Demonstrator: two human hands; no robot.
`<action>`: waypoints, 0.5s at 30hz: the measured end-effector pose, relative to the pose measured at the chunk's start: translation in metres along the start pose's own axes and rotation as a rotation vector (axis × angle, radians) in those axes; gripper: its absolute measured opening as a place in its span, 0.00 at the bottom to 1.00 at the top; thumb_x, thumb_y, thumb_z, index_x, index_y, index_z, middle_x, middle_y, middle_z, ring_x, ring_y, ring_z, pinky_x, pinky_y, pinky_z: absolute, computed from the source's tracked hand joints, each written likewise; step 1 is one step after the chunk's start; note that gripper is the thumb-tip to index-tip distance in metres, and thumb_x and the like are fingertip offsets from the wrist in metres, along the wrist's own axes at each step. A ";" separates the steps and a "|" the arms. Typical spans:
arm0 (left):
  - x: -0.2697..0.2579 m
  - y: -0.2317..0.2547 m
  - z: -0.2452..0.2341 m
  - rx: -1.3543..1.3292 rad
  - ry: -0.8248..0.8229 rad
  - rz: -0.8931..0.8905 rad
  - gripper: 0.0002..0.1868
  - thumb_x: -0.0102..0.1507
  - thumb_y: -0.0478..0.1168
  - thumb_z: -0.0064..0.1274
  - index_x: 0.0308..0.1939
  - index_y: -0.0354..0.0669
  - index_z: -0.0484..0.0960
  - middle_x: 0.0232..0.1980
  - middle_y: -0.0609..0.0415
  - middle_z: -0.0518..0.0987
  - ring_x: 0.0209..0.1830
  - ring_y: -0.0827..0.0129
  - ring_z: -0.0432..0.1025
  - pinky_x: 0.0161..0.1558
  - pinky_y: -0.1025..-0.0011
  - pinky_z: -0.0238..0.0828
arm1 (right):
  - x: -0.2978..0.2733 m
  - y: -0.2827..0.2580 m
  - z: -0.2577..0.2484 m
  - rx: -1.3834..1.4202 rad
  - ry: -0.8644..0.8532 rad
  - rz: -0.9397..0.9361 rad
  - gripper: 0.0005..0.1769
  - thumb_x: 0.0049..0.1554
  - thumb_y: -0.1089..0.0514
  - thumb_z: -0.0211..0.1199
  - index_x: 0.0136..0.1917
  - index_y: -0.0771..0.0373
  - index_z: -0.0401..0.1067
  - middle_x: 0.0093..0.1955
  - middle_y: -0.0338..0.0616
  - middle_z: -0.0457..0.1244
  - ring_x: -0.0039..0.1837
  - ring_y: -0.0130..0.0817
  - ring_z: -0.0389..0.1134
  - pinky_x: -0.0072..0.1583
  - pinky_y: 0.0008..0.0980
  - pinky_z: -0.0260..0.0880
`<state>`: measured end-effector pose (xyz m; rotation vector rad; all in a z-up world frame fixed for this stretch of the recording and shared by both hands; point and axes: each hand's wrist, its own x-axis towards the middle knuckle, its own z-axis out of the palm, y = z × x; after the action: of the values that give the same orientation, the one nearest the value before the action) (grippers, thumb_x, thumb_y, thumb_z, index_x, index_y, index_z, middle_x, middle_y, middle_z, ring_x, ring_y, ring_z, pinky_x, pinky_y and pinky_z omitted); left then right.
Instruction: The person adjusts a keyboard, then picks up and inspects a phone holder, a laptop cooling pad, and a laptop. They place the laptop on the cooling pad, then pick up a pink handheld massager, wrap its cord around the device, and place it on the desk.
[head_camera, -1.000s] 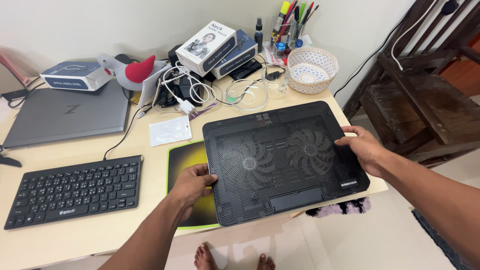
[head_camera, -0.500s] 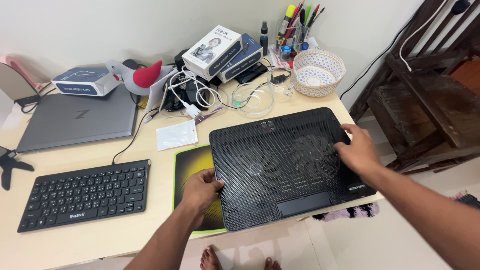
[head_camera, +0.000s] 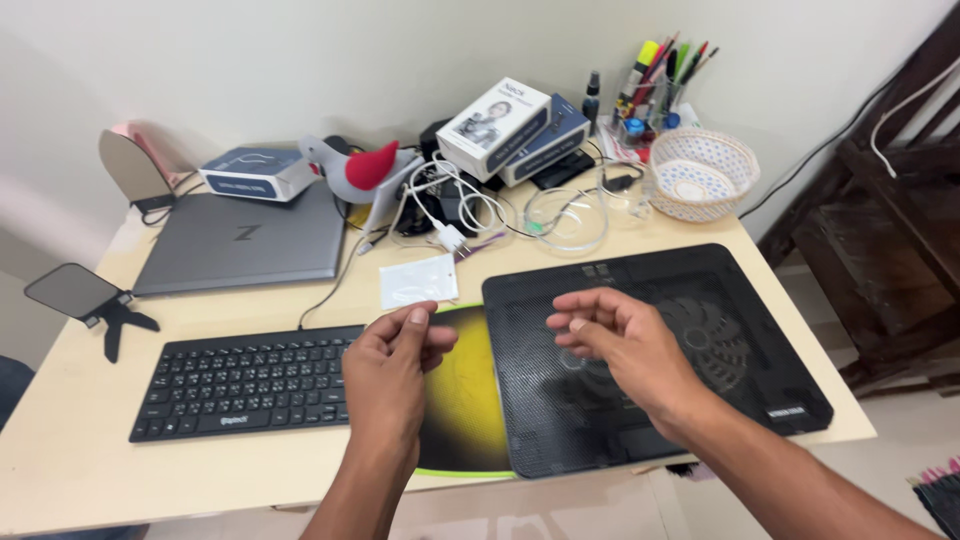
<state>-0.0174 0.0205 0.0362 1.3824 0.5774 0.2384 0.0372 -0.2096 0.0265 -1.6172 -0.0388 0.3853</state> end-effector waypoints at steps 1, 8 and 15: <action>-0.003 0.006 -0.009 -0.007 -0.002 0.003 0.15 0.68 0.41 0.51 0.51 0.34 0.86 0.31 0.52 0.83 0.31 0.74 0.75 0.40 0.75 0.72 | -0.002 -0.005 0.007 0.003 -0.001 0.011 0.17 0.61 0.61 0.55 0.61 0.65 0.75 0.54 0.45 0.73 0.54 0.30 0.73 0.58 0.30 0.73; 0.004 0.038 -0.073 0.007 -0.005 -0.025 0.14 0.64 0.43 0.57 0.45 0.34 0.86 0.25 0.54 0.80 0.27 0.75 0.71 0.40 0.76 0.71 | -0.001 -0.034 0.065 0.008 0.022 0.059 0.17 0.61 0.60 0.55 0.61 0.65 0.74 0.55 0.47 0.72 0.55 0.32 0.73 0.58 0.33 0.74; 0.031 0.058 -0.146 0.097 -0.006 -0.082 0.17 0.61 0.50 0.62 0.31 0.40 0.80 0.22 0.52 0.77 0.23 0.74 0.66 0.30 0.74 0.60 | 0.003 -0.061 0.145 -0.031 0.073 0.084 0.18 0.61 0.59 0.54 0.62 0.64 0.73 0.55 0.45 0.72 0.56 0.32 0.73 0.59 0.34 0.72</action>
<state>-0.0572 0.1711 0.0732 1.4491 0.6465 0.1419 0.0132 -0.0635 0.0800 -1.6660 0.0787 0.3917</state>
